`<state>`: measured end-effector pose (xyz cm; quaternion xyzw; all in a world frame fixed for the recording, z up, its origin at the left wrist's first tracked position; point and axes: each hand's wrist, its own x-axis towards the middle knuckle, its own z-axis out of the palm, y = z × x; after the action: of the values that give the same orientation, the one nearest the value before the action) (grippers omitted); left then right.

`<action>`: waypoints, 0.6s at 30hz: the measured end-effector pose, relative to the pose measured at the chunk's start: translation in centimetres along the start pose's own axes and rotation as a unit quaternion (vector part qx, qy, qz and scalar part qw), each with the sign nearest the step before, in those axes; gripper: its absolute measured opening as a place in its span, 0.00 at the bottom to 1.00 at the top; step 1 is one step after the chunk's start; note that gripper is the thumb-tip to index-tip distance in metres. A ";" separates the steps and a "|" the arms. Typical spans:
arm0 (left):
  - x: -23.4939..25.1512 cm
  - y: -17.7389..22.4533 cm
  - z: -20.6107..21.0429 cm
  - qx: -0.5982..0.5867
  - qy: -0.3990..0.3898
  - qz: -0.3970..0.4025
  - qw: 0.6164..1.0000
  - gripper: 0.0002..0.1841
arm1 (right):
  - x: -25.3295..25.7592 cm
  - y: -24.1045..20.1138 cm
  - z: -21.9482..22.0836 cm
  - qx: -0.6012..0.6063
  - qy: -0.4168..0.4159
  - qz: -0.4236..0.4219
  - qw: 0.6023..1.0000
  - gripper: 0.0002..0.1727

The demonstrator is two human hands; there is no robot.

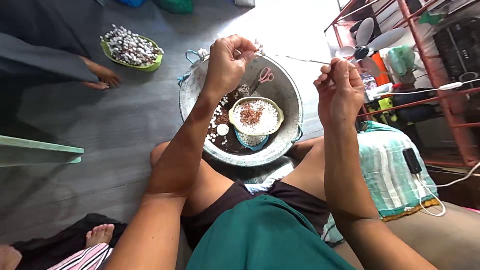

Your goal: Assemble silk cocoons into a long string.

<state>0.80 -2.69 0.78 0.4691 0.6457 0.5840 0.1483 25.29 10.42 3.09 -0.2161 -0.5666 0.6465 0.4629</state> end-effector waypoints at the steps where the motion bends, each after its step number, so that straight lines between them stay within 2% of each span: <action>1: 0.0 -0.1 0.1 0.018 0.001 0.001 1.000 0.05 | 0.2 0.0 0.4 -0.003 -0.002 -0.005 1.000 0.13; 9: 0.0 0.1 0.1 0.167 0.005 0.025 0.986 0.08 | 1.1 0.6 1.8 -0.030 -0.003 -0.024 0.999 0.12; 18: -0.1 -0.2 0.4 0.190 -0.003 0.046 0.981 0.09 | 1.2 1.2 1.7 -0.046 -0.004 -0.032 0.998 0.10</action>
<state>1.08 -2.47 0.47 0.5196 0.7222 0.4555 0.0316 22.95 10.57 2.68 -0.2165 -0.6039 0.6058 0.4706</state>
